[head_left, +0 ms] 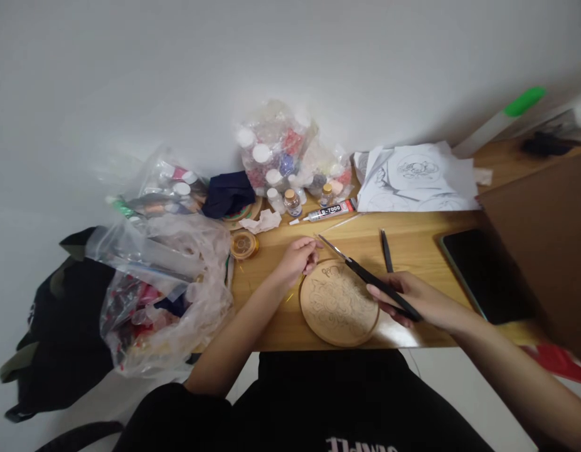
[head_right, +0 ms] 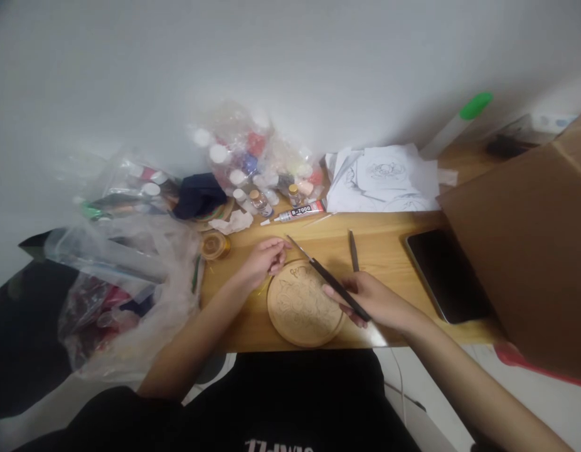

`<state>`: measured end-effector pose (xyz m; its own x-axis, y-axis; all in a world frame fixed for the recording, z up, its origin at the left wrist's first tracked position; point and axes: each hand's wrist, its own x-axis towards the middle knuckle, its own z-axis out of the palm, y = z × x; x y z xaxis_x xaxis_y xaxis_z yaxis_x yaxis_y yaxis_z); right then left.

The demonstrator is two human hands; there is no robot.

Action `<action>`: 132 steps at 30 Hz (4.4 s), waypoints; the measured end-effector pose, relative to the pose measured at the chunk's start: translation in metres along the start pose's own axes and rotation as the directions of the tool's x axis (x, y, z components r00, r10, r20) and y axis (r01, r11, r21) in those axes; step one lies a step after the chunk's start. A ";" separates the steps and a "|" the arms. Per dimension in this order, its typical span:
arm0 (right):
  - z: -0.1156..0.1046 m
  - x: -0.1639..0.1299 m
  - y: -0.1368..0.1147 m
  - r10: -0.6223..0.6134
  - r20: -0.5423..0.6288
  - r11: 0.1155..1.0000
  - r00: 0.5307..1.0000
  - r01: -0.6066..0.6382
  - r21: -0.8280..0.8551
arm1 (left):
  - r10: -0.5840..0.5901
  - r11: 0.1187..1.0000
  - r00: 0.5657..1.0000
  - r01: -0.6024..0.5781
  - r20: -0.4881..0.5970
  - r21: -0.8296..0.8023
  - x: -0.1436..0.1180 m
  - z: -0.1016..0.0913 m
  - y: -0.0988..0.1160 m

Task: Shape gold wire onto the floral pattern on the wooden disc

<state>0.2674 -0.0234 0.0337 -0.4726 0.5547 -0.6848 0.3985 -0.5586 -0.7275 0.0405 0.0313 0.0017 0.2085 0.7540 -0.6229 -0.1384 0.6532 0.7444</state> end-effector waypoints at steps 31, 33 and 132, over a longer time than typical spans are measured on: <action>-0.006 -0.040 0.023 -0.128 -0.308 0.825 0.943 -0.071 -0.561 | 0.251 0.918 0.966 -0.214 -0.070 0.335 -0.012 -0.011 -0.002; -0.002 -0.036 0.025 -0.172 -0.421 0.753 0.890 -0.157 -0.639 | 0.336 0.863 0.934 -0.254 -0.120 0.438 -0.019 -0.020 0.002; -0.011 0.084 -0.025 -0.616 -0.676 0.776 0.404 0.165 -0.608 | 0.656 -0.244 0.731 -0.028 0.186 0.969 0.007 -0.023 0.022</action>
<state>0.2264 0.0440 -0.0055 0.0951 0.9852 0.1424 0.7093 0.0333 -0.7041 0.0165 0.0532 0.0081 0.2418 0.9672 0.0780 0.9665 -0.2472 0.0693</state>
